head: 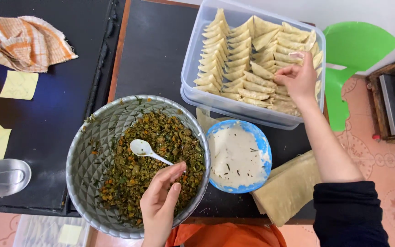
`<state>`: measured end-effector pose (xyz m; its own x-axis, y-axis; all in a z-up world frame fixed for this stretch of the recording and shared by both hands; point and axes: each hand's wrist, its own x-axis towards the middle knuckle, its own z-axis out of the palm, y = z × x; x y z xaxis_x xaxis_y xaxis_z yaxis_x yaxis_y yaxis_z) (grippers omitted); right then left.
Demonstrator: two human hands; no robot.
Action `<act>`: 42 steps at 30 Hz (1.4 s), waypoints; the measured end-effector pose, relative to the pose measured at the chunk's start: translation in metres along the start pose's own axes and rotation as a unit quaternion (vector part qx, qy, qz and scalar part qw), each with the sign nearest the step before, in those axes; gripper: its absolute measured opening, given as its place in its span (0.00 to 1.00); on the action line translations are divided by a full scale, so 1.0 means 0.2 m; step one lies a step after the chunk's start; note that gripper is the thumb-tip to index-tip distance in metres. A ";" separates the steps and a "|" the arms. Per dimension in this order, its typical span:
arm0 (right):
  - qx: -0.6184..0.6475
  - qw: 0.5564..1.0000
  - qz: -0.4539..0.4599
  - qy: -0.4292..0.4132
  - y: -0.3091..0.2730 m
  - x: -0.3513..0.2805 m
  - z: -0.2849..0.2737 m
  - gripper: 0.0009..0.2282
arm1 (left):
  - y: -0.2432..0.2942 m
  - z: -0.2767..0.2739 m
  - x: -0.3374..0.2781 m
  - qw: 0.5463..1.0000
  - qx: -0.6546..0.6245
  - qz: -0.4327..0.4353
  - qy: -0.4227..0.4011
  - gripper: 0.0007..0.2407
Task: Folding, filling, and sealing samosas using wrappers and a spoon
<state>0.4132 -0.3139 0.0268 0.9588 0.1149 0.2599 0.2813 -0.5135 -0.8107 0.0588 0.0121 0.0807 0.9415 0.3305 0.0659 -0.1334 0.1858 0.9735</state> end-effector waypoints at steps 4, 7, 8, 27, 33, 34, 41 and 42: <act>-0.077 0.995 0.004 -0.070 -0.28 0.06 -0.01 0.27 | 0.01 0.00 0.01 1.000 -0.002 -0.011 -0.006 0.12; -0.147 0.978 0.036 -0.143 -0.47 0.12 0.00 0.31 | 0.01 0.01 0.01 1.000 -0.007 -0.003 -0.012 0.11; -0.174 0.966 0.062 -0.181 -0.54 0.13 0.01 0.33 | 0.02 0.02 0.01 1.000 0.001 -0.004 -0.011 0.11; -0.232 0.907 0.068 -0.346 -0.56 0.23 0.12 0.36 | 0.03 0.02 0.02 0.998 0.050 -0.020 -0.019 0.11; -0.253 0.879 0.166 -0.369 -0.72 0.17 0.15 0.37 | 0.03 0.02 0.03 0.998 0.058 -0.022 -0.028 0.11; -0.253 0.879 0.166 -0.369 -0.72 0.16 0.14 0.37 | 0.03 0.02 0.03 0.998 0.059 -0.022 -0.028 0.11; -0.236 0.952 0.070 -0.182 -1.02 -0.16 -0.11 0.31 | 0.04 0.02 0.03 0.997 0.073 -0.017 -0.029 0.10; -0.241 0.950 0.131 -0.150 -1.17 -0.30 -0.18 0.31 | 0.05 0.03 0.02 0.996 0.081 -0.021 -0.030 0.10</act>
<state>0.2880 -0.2315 0.2207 0.9821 0.1292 -0.1371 0.0494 -0.8790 -0.4742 0.0636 0.0108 0.0923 0.9624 0.2697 0.0331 -0.0467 0.0441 0.9979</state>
